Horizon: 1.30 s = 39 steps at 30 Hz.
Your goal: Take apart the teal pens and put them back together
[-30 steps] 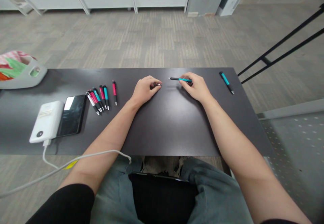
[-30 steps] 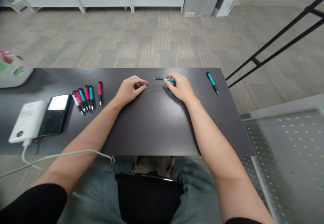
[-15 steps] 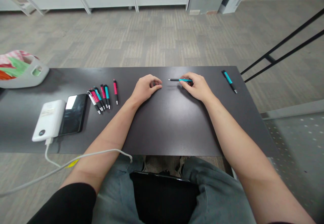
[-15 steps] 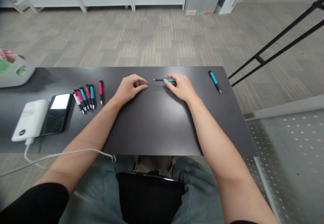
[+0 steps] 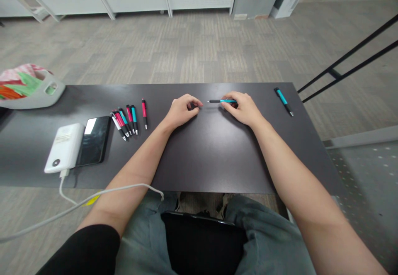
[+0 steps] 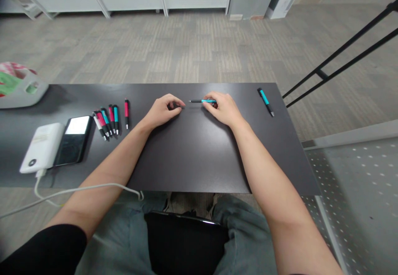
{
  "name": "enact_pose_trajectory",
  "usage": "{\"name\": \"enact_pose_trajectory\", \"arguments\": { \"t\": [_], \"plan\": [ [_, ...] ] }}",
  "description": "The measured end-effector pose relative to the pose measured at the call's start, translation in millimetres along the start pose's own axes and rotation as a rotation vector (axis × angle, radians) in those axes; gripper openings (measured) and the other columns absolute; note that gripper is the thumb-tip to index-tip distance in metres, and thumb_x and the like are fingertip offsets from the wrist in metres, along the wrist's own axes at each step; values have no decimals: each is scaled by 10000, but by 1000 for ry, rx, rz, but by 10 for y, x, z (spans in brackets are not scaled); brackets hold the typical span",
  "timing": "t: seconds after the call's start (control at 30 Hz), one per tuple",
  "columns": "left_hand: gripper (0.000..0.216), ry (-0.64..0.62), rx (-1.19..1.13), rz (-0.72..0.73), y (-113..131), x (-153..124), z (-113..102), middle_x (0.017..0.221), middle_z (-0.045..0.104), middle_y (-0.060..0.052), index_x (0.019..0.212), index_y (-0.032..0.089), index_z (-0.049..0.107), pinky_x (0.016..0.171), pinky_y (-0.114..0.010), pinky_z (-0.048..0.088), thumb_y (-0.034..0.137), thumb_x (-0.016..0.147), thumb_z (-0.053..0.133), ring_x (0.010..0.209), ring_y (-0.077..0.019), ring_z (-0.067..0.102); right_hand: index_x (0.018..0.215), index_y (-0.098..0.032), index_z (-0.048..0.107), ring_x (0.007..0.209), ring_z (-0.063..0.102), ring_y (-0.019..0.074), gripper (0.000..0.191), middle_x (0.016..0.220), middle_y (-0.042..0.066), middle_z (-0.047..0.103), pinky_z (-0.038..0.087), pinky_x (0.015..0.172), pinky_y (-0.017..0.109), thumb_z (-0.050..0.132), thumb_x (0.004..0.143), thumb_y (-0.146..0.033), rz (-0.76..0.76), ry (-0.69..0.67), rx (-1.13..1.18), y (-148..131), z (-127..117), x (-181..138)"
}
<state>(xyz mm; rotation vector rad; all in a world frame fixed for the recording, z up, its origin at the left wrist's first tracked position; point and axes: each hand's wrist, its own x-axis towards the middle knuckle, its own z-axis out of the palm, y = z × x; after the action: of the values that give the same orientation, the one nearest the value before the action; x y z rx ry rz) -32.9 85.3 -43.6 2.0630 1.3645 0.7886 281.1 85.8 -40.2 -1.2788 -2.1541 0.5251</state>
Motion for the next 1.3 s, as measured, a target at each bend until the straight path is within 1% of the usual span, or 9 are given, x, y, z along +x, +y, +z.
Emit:
{"name": "enact_pose_trajectory", "arguments": {
  "t": [0.2,0.37,0.47,0.57,0.73,0.87,1.07,1.2,1.3],
  "plan": [
    [276,79,-100,47,-92,24,66,1014,840,-35,1056,305,936,944,-437,553,196,806,897,842,-261,687,1159,-304,852,963,800,411,401,1151,139,895,629,1049,615,729,1108,-683,3,27,9,41,28,-1],
    [492,203,-229,108,25,25,72,1182,868,-77,1215,315,932,1011,-463,568,382,762,1110,927,-291,706,1161,-322,843,1039,796,416,516,1168,133,910,643,1051,601,676,1124,-809,1,61,97,-94,47,3],
    [482,191,-349,178,154,14,72,1224,894,-105,1256,322,937,1076,-486,605,544,858,1094,1061,-331,766,1154,-328,843,1056,795,408,593,1134,133,888,658,1045,588,631,1133,-882,-10,19,207,-244,46,-7],
    [381,160,-442,221,237,-1,92,1142,906,-103,1184,329,964,1055,-493,642,658,994,990,1042,-325,806,1086,-339,834,921,742,363,608,913,83,773,651,941,537,682,1100,-927,13,-54,321,-377,64,-26],
    [626,119,-684,221,318,-4,146,1124,872,-116,1138,288,970,948,-435,667,895,986,935,994,-278,829,951,-342,723,602,362,226,673,679,-34,418,379,603,411,713,1023,-1011,97,-195,753,-571,253,-26],
    [671,143,-832,163,420,-32,237,1028,870,-97,1055,284,930,893,-463,688,945,943,944,814,-246,772,949,-354,653,578,233,206,732,683,-64,307,249,544,394,715,957,-1084,164,-227,918,-683,404,-18],
    [597,395,-859,134,596,-171,428,1029,891,-98,1078,296,915,957,-506,718,883,980,960,938,-296,842,938,-353,666,688,535,272,652,751,9,544,498,672,448,759,1023,-992,62,-45,674,-765,332,-89],
    [595,467,-850,94,611,-205,463,1093,903,-108,1082,285,890,1020,-509,735,865,983,974,1047,-312,879,1012,-360,732,948,750,363,611,1021,85,811,649,936,535,728,1063,-969,50,112,491,-876,332,-131],
    [614,461,-883,98,556,-166,460,1091,899,-113,1062,269,877,979,-480,744,855,943,1018,1011,-293,882,1068,-364,773,1063,795,398,602,1116,99,858,669,1026,566,698,1085,-962,47,143,476,-890,385,-133]
  ]
}}
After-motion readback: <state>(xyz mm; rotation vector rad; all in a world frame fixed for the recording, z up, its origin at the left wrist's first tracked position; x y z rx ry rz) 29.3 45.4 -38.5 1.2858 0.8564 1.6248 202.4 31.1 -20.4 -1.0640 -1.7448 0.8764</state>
